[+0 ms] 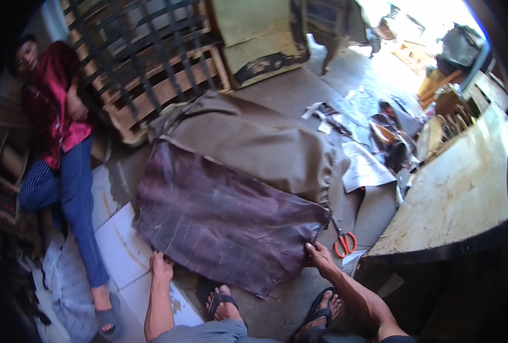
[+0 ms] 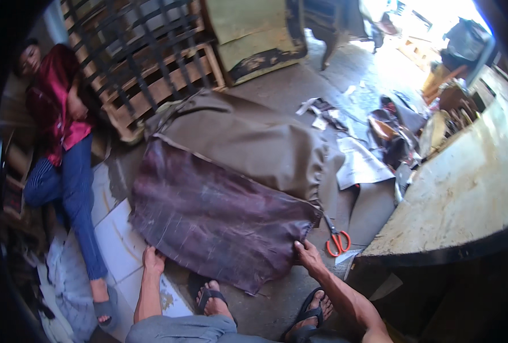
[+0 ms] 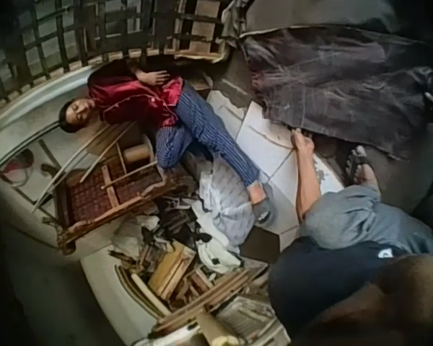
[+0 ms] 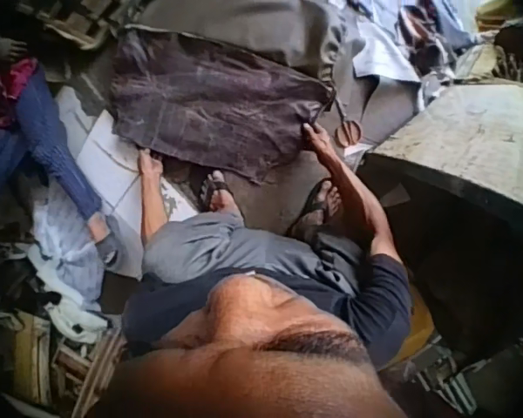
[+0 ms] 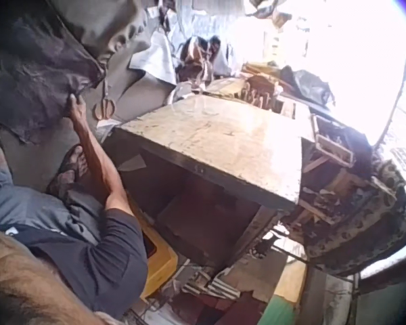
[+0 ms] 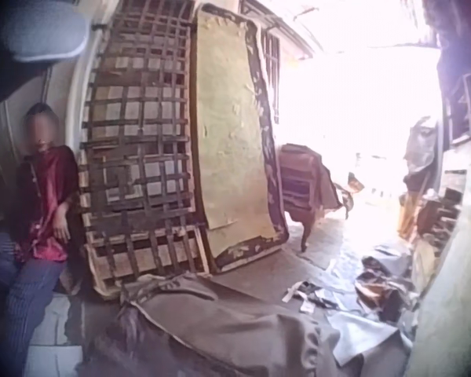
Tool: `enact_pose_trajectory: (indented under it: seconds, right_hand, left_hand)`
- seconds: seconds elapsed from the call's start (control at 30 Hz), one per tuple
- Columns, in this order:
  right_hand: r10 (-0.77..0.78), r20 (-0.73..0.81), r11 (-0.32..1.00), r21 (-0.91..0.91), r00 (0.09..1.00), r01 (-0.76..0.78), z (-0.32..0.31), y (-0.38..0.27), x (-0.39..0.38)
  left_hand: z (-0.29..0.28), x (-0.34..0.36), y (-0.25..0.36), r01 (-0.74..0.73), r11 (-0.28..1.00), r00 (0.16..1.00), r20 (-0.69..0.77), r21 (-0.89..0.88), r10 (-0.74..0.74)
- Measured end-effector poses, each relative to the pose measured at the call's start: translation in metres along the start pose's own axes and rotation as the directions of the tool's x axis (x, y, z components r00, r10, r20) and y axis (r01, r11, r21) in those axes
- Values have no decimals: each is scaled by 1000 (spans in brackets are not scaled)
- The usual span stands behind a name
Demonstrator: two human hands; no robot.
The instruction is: The person adjusts and aligns upholstery fabric on the floor, trims it with scissors, and fits a foam cushion inside the fabric cover.
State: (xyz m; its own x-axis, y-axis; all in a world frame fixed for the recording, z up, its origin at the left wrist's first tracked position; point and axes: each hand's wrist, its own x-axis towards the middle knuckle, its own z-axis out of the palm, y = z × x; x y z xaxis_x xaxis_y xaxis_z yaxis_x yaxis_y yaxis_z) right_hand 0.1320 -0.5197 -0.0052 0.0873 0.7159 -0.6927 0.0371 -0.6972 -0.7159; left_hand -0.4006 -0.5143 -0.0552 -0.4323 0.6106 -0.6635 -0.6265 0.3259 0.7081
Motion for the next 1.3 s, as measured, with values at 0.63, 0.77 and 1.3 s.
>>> enact_pose_trajectory:
  seconds: [0.63,0.77,1.3]
  right_hand:
    - [-441,638,-126,-740,631,660,134,-39,30]
    - [-400,634,-106,-750,662,654,137,-49,34]
    - [-854,247,-36,-906,458,421,112,-112,44]
  left_hand:
    - [34,-39,-32,-45,996,971,237,83,24]
    - [33,-42,-36,-29,997,980,200,71,14]
    - [28,-64,-30,-146,983,989,53,108,141]
